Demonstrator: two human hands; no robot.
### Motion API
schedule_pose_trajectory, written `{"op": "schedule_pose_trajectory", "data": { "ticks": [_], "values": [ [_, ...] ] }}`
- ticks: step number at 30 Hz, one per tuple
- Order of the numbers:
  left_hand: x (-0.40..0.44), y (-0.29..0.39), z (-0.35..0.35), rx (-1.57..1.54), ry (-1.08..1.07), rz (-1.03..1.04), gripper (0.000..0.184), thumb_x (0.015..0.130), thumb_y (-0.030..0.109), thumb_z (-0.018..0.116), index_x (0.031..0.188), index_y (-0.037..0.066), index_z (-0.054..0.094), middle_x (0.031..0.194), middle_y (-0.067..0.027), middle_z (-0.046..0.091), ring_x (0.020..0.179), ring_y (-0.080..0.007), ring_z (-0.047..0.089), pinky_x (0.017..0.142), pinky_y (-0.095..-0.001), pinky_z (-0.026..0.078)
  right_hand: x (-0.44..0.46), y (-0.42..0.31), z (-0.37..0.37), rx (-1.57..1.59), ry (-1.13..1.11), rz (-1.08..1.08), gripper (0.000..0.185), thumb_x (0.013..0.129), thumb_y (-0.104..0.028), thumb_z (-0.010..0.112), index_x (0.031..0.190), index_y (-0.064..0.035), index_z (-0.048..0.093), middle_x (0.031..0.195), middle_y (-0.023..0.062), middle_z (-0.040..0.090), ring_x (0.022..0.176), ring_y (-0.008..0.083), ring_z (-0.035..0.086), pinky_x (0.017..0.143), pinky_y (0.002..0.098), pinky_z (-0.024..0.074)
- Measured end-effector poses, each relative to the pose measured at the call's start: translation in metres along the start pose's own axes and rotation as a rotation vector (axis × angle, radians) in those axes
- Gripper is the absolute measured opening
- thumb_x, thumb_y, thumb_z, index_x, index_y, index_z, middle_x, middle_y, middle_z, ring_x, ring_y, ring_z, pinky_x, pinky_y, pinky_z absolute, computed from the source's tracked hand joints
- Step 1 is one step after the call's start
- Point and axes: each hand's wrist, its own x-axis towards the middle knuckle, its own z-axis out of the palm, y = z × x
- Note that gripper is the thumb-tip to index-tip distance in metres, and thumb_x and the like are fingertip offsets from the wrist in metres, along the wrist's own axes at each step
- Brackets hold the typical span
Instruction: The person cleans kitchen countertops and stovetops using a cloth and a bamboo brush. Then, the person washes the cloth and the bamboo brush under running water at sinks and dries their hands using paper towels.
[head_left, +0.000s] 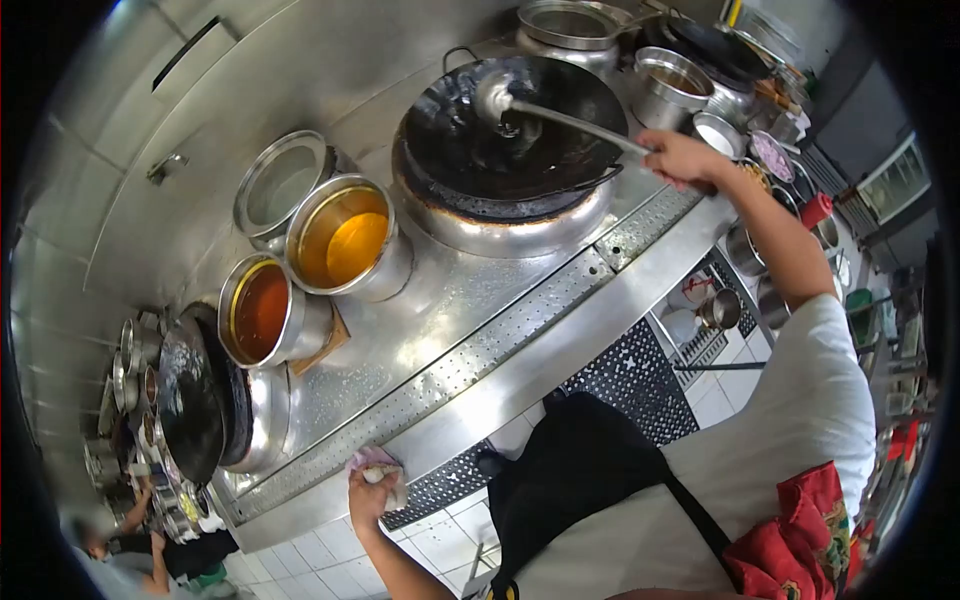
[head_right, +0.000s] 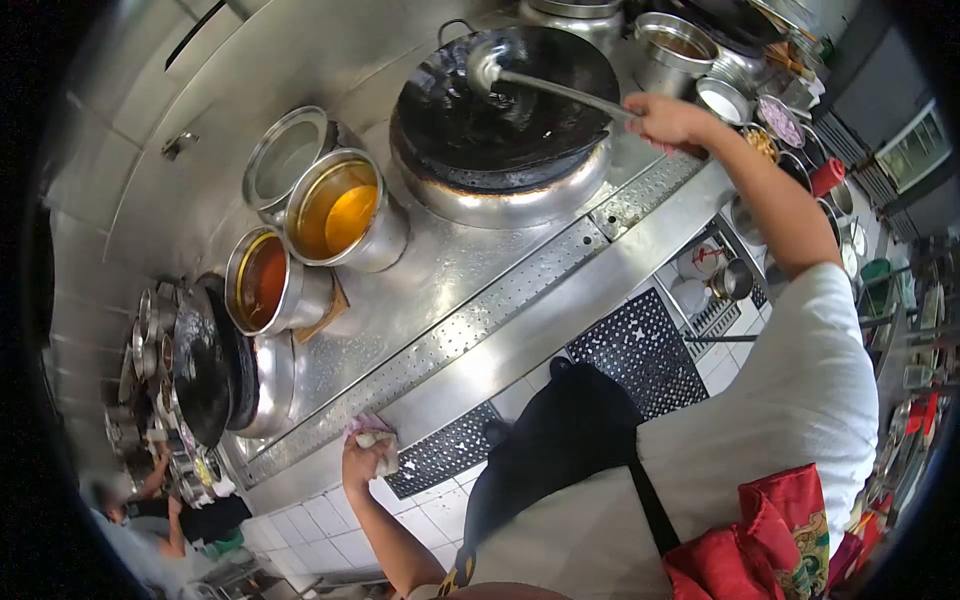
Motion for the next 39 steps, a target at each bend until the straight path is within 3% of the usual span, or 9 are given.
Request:
{"op": "schedule_pose_trajectory", "data": {
  "ticks": [6,10,13,19,24,28,31,36,39],
  "values": [
    [-0.014,0.034,-0.005,0.163,0.089,0.125,0.063,0.065,0.036,0.081,0.113,-0.002,0.064,0.114,-0.0269,0.062,0.113,-0.0407,0.055,0.096,-0.0430,0.046,-0.068,-0.063,0.082,0.965,-0.286,-0.118,0.032,0.095,-0.015,0.059,0.124,-0.0069,0.048,0.059,-0.0028,0.045,0.043,0.0063,0.043,0.037,0.0237,0.0397],
    [-0.015,0.037,-0.002,0.236,0.104,0.048,0.068,0.066,0.041,0.078,0.118,-0.001,0.063,0.122,-0.0277,0.060,0.123,-0.0407,0.050,0.100,-0.0426,0.045,-0.100,-0.157,0.125,0.593,0.023,-0.260,0.052,0.095,-0.010,0.054,0.144,-0.0081,0.036,0.065,-0.0019,0.045,0.045,0.0067,0.042,0.040,0.0228,0.0392],
    [-0.015,0.030,0.000,0.199,0.112,0.026,0.073,0.066,0.043,0.077,0.123,0.000,0.061,0.125,-0.0283,0.058,0.128,-0.0400,0.047,0.103,-0.0411,0.043,-0.102,-0.196,0.162,0.806,-0.248,-0.334,0.055,0.095,-0.011,0.054,0.146,-0.0068,0.032,0.065,-0.0015,0.045,0.047,0.0072,0.042,0.041,0.0233,0.0389],
    [-0.014,0.017,0.008,0.236,0.124,0.074,0.071,0.069,0.045,0.074,0.127,0.007,0.060,0.140,-0.0258,0.046,0.130,-0.0371,0.046,0.104,-0.0415,0.043,-0.115,-0.304,0.227,0.451,-0.423,-0.373,0.061,0.093,-0.009,0.053,0.149,-0.0083,0.027,0.080,0.0047,0.052,0.055,0.0110,0.051,0.043,0.0285,0.0455],
    [-0.022,0.020,0.011,0.174,0.216,0.091,0.069,0.070,0.043,0.074,0.128,0.008,0.059,0.138,-0.0267,0.047,0.126,-0.0383,0.049,0.102,-0.0432,0.045,-0.058,-0.316,0.330,-0.018,0.079,-0.859,0.062,0.090,-0.013,0.053,0.146,-0.0017,0.029,0.099,0.0174,0.058,0.063,0.0231,0.061,0.049,0.0379,0.0501],
    [-0.025,0.025,0.008,0.160,0.229,0.109,0.063,0.070,0.041,0.073,0.123,0.009,0.061,0.133,-0.0263,0.051,0.118,-0.0393,0.055,0.096,-0.0448,0.049,-0.112,-0.383,0.302,0.014,-0.331,-0.440,0.054,0.089,-0.010,0.051,0.139,0.0042,0.036,0.094,0.0141,0.057,0.061,0.0206,0.059,0.049,0.0375,0.0509],
    [-0.028,0.023,0.007,0.152,0.257,0.127,0.060,0.071,0.041,0.072,0.121,0.009,0.061,0.131,-0.0245,0.052,0.116,-0.0394,0.057,0.094,-0.0463,0.050,-0.104,-0.396,0.306,0.328,-0.546,-0.264,0.048,0.088,-0.007,0.051,0.133,0.0053,0.039,0.082,0.0075,0.054,0.055,0.0159,0.054,0.047,0.0371,0.0501],
    [-0.029,0.022,0.005,0.137,0.242,0.129,0.061,0.071,0.041,0.071,0.123,0.010,0.060,0.134,-0.0232,0.051,0.118,-0.0391,0.055,0.095,-0.0462,0.049,-0.113,-0.429,0.281,1.014,-0.826,0.119,0.007,0.094,-0.010,0.048,0.088,-0.0064,0.049,0.073,-0.0019,0.049,0.054,0.0024,0.045,0.044,0.0196,0.0331],
    [-0.026,0.019,0.005,0.080,0.237,0.146,0.063,0.069,0.042,0.074,0.120,0.008,0.063,0.132,-0.0270,0.052,0.125,-0.0402,0.049,0.102,-0.0453,0.044,-0.108,-0.436,0.263,1.322,-1.018,0.266,0.008,0.096,-0.010,0.046,0.090,-0.0053,0.046,0.079,-0.0018,0.049,0.055,0.0014,0.048,0.044,0.0187,0.0356]
  ]
}}
